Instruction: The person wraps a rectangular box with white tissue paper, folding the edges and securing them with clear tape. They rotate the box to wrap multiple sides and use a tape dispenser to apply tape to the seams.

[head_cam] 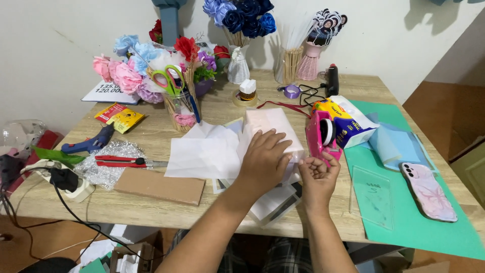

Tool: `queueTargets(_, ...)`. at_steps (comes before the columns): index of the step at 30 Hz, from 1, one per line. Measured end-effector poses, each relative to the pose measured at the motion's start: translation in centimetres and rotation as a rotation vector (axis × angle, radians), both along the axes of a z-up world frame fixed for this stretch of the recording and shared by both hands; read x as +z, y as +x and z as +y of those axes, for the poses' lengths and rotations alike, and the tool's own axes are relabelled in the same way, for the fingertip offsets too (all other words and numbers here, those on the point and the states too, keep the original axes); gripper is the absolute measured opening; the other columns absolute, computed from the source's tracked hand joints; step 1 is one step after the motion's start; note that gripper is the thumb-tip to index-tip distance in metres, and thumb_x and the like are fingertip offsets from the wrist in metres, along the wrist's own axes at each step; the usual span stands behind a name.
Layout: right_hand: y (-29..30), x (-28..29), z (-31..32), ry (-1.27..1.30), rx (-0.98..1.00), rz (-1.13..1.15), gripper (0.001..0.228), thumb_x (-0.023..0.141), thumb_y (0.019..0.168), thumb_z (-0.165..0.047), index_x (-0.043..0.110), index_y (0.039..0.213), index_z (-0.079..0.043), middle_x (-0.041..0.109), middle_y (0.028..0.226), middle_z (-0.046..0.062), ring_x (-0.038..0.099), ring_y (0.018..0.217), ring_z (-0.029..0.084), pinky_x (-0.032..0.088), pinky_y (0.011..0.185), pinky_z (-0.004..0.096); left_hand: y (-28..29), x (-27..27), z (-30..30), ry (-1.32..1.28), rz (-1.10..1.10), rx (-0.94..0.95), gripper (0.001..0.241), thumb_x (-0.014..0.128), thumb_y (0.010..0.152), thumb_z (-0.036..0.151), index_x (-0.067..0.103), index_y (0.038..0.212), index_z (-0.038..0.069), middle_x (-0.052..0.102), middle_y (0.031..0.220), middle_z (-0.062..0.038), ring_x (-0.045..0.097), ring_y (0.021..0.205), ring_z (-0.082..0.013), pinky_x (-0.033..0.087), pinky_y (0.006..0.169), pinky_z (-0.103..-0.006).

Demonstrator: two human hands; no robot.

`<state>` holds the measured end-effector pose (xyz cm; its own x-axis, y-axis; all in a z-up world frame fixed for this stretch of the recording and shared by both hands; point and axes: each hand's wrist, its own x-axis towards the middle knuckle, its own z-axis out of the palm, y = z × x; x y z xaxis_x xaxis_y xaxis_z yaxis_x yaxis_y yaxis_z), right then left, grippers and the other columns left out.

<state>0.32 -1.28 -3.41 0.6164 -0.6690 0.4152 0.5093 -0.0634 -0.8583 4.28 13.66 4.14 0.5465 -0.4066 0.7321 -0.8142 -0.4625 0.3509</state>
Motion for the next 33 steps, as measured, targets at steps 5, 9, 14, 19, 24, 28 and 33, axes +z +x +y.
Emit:
queueTargets(5,0.3,-0.6,0.9,-0.106,-0.108,-0.056,0.063,0.080,0.089,0.001,0.040,0.135,-0.009,0.064,0.092,0.007,0.060,0.077,0.008,0.051,0.072,0.018,0.0,-0.4,-0.1,0.005,0.034,-0.017,0.033,0.066,0.097,0.025,0.071,0.126,0.009,0.069,0.128,-0.017,0.057,0.134,-0.0383,0.027,0.122,-0.0606)
queueTargets(9,0.6,-1.2,1.5,-0.162,-0.147,-0.096,0.064,0.081,0.089,0.002,0.039,0.136,-0.008,0.064,0.092,0.010,0.062,0.076,0.010,0.053,0.072,0.021,0.9,-1.6,-0.5,-0.006,0.010,0.014,0.034,0.067,0.097,0.028,0.071,0.127,0.011,0.069,0.128,-0.015,0.058,0.133,-0.0360,0.028,0.122,-0.0590)
queueTargets(14,0.5,-1.2,1.6,-0.179,-0.153,-0.104,0.063,0.078,0.090,0.007,0.038,0.136,-0.008,0.065,0.092,0.010,0.064,0.077,0.009,0.054,0.072,0.020,1.3,-2.5,-1.2,-0.061,-0.106,0.061,0.034,0.075,0.089,0.030,0.074,0.118,0.012,0.072,0.119,-0.013,0.065,0.123,-0.0376,0.039,0.115,-0.0609)
queueTargets(19,0.5,-1.0,2.1,-0.210,-0.176,-0.117,0.062,0.075,0.089,0.012,0.038,0.135,-0.006,0.067,0.094,0.012,0.065,0.078,0.010,0.055,0.073,0.023,1.4,-2.5,-1.7,-0.084,-0.151,0.082,0.036,0.081,0.084,0.030,0.075,0.114,0.013,0.073,0.115,-0.013,0.067,0.119,-0.0376,0.041,0.113,-0.0613)
queueTargets(24,0.3,-1.0,2.2,-0.168,-0.196,-0.111,0.060,0.077,0.091,0.009,0.038,0.133,-0.008,0.067,0.093,0.012,0.064,0.077,0.010,0.055,0.072,0.024,1.5,-2.7,-1.8,-0.071,-0.193,0.129,0.041,0.082,0.079,0.036,0.074,0.113,0.013,0.074,0.113,-0.012,0.069,0.116,-0.0365,0.044,0.110,-0.0596)
queueTargets(28,0.2,-1.5,1.7,-0.113,-0.190,-0.125,0.058,0.076,0.091,0.008,0.038,0.131,-0.010,0.067,0.094,0.011,0.065,0.078,0.009,0.056,0.071,0.023,1.3,-2.6,-2.1,-0.093,-0.207,0.156,0.036,0.083,0.080,0.032,0.075,0.109,0.013,0.074,0.110,-0.013,0.070,0.113,-0.0371,0.047,0.108,-0.0599)
queueTargets(33,0.0,-1.3,1.6,-0.095,-0.198,-0.107,0.054,0.079,0.089,0.006,0.041,0.124,-0.009,0.069,0.093,0.013,0.066,0.077,0.010,0.056,0.069,0.022,1.6,-3.2,-2.9,-0.076,-0.270,0.218,0.041,0.088,0.074,0.031,0.074,0.108,0.014,0.074,0.107,-0.012,0.072,0.109,-0.0365,0.049,0.106,-0.0603)
